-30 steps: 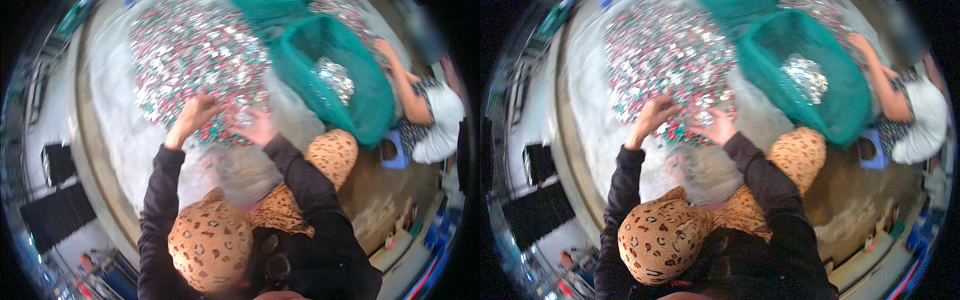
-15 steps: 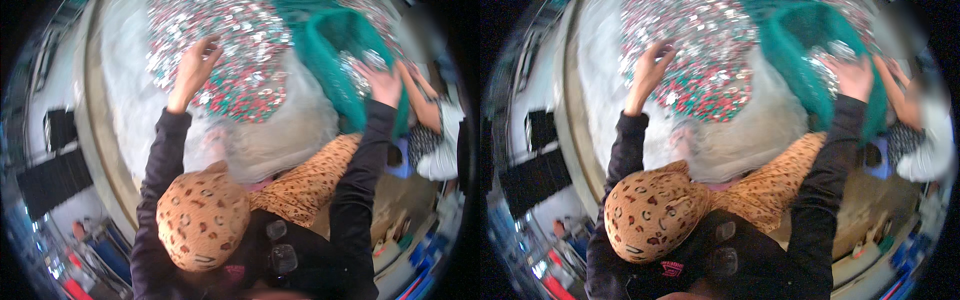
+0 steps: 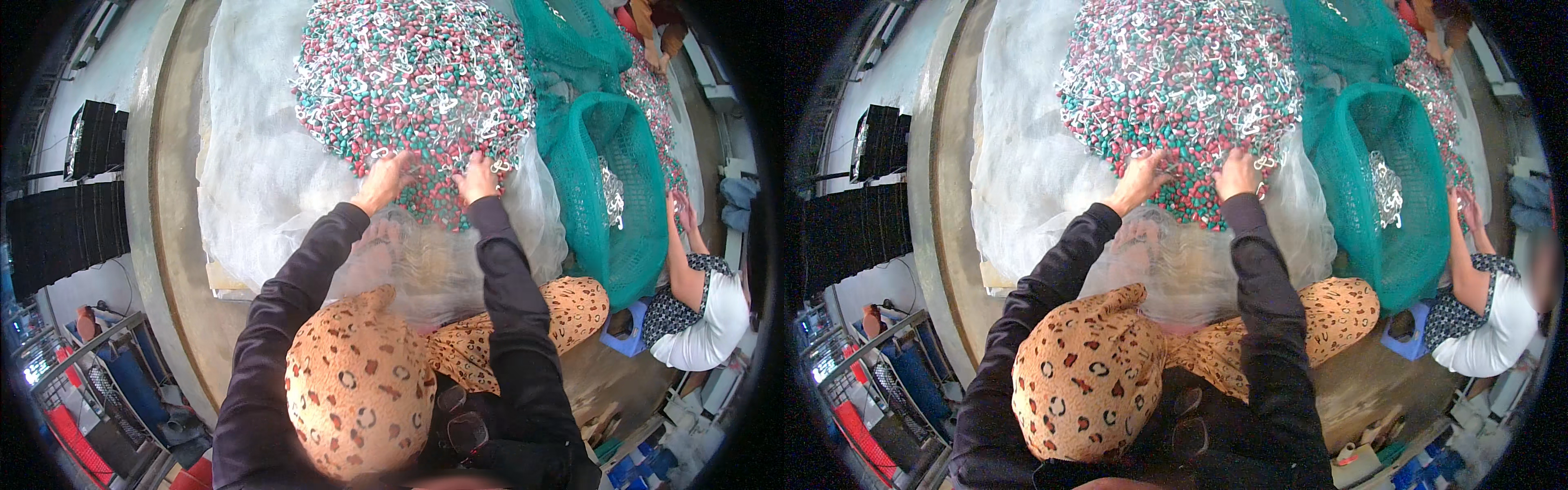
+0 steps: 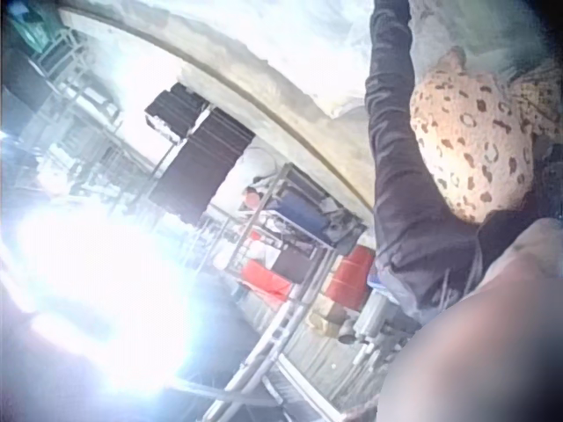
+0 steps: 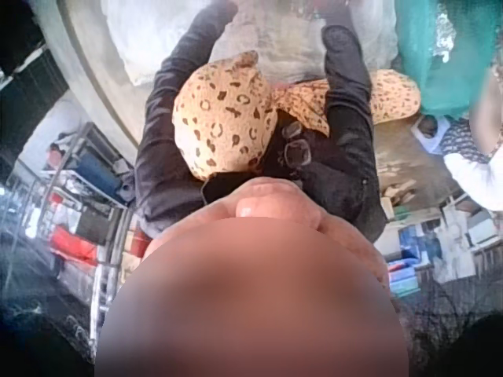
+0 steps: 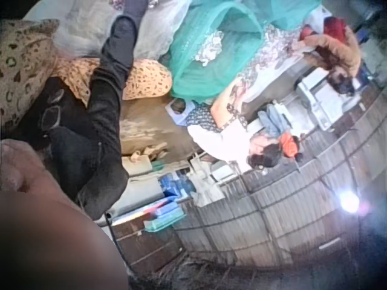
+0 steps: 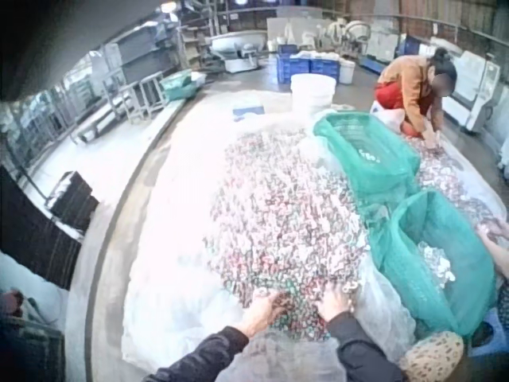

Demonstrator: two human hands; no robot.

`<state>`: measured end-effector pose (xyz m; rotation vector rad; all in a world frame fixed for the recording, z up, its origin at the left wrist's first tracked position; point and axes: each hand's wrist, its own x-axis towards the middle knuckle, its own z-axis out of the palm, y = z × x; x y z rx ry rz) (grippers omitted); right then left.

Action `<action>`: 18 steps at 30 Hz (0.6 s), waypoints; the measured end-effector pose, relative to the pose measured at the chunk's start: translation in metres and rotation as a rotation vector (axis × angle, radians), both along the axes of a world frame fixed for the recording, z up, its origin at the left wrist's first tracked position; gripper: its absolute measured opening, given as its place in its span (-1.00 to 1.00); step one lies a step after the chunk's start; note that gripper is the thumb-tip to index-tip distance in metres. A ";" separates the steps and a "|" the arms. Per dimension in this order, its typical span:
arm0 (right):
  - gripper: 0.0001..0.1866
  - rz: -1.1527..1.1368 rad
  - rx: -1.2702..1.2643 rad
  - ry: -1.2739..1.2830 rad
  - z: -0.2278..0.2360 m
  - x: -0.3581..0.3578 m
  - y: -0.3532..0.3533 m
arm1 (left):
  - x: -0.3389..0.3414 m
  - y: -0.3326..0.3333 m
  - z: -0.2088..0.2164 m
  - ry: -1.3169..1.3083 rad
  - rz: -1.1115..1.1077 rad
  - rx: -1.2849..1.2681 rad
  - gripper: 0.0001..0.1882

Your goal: The person sits on the floor and sorts small plastic clips from a large pile, separating them by hand and placing them into green baskets. Other workers are visible nearby performing similar sorting tasks.

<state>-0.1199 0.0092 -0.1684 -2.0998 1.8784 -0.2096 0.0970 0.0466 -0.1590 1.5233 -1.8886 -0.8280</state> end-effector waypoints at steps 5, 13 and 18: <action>-0.67 0.117 0.346 -0.430 0.014 0.004 0.012 | -0.003 -0.011 0.039 0.666 0.032 0.444 -0.66; -0.62 -0.253 0.942 -1.336 0.078 -0.022 0.001 | 0.003 -0.026 0.058 0.145 -0.060 0.344 -0.53; -0.59 -0.242 0.974 -1.508 0.080 -0.036 0.007 | 0.000 -0.029 0.070 0.674 -0.080 0.578 -0.64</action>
